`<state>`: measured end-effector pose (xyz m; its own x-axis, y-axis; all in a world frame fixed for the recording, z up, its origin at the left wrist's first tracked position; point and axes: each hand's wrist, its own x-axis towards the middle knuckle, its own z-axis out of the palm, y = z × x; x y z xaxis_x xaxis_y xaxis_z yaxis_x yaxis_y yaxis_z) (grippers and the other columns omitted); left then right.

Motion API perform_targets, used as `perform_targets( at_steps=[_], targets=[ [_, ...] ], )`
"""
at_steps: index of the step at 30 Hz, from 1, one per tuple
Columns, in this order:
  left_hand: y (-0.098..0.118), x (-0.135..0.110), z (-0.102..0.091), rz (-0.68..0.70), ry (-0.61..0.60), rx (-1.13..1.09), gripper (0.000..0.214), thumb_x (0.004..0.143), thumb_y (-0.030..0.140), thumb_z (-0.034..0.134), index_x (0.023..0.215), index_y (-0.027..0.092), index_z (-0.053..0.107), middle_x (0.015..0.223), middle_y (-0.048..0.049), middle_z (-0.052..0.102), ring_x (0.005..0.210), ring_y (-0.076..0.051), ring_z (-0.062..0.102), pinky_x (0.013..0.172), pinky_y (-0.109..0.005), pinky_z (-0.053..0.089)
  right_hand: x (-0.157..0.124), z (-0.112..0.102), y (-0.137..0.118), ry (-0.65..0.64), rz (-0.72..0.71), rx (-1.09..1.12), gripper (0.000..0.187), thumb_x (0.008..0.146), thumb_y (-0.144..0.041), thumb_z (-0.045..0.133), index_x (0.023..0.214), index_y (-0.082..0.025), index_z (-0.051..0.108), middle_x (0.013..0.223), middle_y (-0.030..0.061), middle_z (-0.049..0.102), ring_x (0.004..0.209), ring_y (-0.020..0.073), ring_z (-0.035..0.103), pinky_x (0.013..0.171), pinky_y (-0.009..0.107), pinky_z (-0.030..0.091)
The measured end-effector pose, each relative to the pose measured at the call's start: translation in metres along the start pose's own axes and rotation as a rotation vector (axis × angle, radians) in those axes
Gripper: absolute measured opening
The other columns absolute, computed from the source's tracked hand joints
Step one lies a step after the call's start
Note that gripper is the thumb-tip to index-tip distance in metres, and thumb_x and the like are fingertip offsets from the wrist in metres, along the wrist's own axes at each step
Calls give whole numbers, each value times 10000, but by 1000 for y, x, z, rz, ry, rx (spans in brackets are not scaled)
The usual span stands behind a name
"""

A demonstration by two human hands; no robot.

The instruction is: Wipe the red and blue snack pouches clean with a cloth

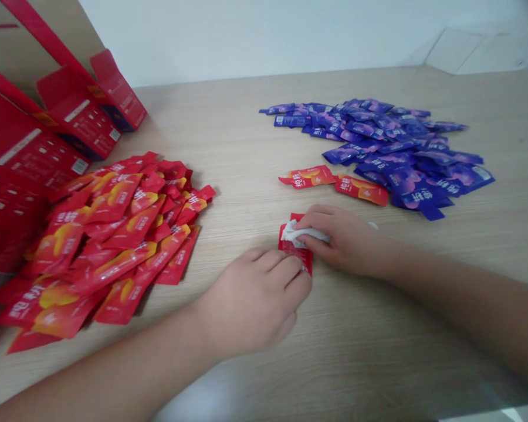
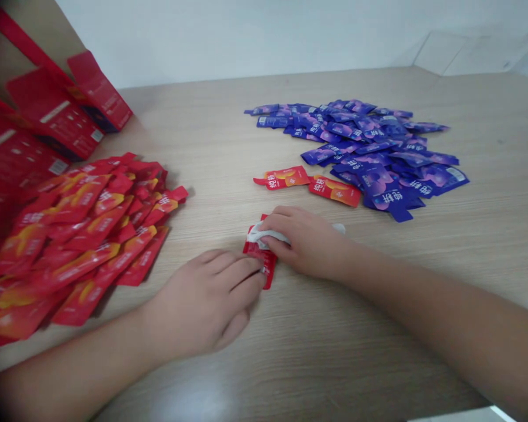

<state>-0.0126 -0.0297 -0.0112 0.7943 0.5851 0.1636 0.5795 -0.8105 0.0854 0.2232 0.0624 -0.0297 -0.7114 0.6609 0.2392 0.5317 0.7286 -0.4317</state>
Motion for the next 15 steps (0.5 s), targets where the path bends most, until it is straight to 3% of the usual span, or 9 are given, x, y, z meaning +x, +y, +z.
perform_targets(
  at_steps=[2,4,7,9,12,15],
  targets=[
    [3,3,5,-111,-6,-85,327,954,433,707,1116,149,682,1150,-133,715,1139,-353,704,1042,-544,603,-2,1,1,71,35,12,182,1046,-298,612,1167,-224,727,1144,87,759,1086,269,703,967,439,561],
    [8,6,10,-246,-1,-112,357,960,463,722,1105,138,680,1146,-151,706,1149,-353,706,1069,-534,596,-2,3,3,166,76,36,164,1041,-312,620,1149,-237,718,1122,80,765,1066,278,712,951,457,576],
    [13,9,14,-361,-20,-16,237,1011,206,643,1228,111,650,1299,-204,698,1186,-325,729,1013,-463,636,-2,3,7,282,134,71,150,1040,-339,620,1136,-267,711,1107,74,770,1051,299,723,942,496,591],
    [15,8,9,-373,-59,92,376,994,60,570,1368,86,589,1383,-238,684,1221,-321,737,977,-439,652,-2,1,9,341,167,85,164,1042,-364,615,1152,-287,709,1135,76,772,1071,314,728,949,516,596],
    [14,1,-4,-434,-163,136,487,951,-14,548,1416,129,551,1245,-176,762,1040,-297,800,803,-402,680,-2,-2,14,414,235,98,215,1039,-428,612,1176,-297,712,1163,83,775,1078,332,730,938,531,599],
    [6,-12,-14,-588,-173,39,351,951,6,543,1242,192,605,1036,-97,788,868,-280,805,699,-383,652,-1,-4,21,450,328,112,259,1032,-508,605,1109,-288,718,1081,93,780,990,334,732,859,519,610]
  ],
)
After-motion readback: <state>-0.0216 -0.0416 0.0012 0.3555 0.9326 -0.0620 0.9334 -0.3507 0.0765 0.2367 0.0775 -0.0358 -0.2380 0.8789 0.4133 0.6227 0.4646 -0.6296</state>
